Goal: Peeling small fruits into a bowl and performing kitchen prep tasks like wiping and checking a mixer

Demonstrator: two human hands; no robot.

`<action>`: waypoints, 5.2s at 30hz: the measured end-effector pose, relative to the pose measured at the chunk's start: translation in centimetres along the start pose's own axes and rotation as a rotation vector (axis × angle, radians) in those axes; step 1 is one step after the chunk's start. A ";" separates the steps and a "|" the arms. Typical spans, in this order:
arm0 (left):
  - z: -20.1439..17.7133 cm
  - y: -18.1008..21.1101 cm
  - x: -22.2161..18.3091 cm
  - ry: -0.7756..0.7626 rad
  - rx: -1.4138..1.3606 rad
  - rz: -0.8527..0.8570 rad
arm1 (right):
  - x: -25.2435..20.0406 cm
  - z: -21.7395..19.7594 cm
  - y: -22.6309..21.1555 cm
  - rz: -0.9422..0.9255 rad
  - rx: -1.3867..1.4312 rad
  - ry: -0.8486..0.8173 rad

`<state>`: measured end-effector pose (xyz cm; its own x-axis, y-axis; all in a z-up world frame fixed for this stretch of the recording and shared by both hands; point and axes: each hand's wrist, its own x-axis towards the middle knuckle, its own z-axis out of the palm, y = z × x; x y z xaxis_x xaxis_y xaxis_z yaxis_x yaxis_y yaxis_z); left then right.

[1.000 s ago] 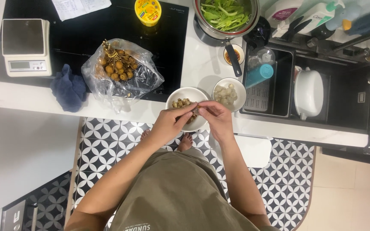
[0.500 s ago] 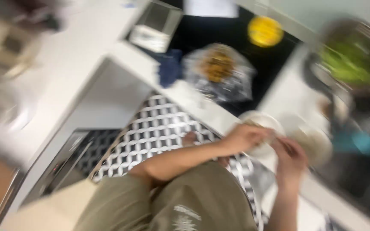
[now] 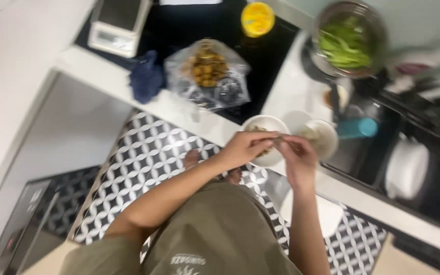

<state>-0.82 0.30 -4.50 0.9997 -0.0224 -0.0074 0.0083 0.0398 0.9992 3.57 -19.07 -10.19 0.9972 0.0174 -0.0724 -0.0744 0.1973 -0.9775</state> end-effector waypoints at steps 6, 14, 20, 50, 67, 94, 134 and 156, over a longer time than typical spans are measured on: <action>-0.2 2.5 -0.3 -0.037 0.151 -0.087 | -0.7 2.5 -4.9 0.092 0.007 0.001; 0.3 4.3 0.2 -0.063 0.103 -0.168 | -1.0 1.1 -3.8 0.094 0.090 -0.011; 0.8 4.8 0.2 -0.073 0.087 -0.195 | -1.4 0.8 -3.7 0.127 0.156 0.009; 0.9 2.4 1.2 0.021 0.065 -0.265 | -2.0 0.7 -4.3 0.089 0.032 -0.063; -0.4 -1.5 0.3 -0.191 0.718 -0.302 | 5.8 -11.0 0.1 -0.039 -0.958 0.340; -11.6 -0.2 -6.1 0.605 -0.453 -0.595 | 9.6 21.8 10.1 0.219 -0.529 -0.297; -8.2 4.1 -1.7 0.190 -0.115 -0.240 | 1.1 10.1 -2.4 0.292 0.110 -0.251; 2.5 8.7 0.7 -0.113 0.064 -0.254 | -2.1 -0.6 -6.8 -0.359 -0.231 -0.032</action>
<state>-0.12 -1.85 4.33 0.9571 -0.1351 -0.2565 0.2527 -0.0447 0.9665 1.95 -21.00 -3.49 0.9588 0.0184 0.2834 0.2838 -0.0286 -0.9585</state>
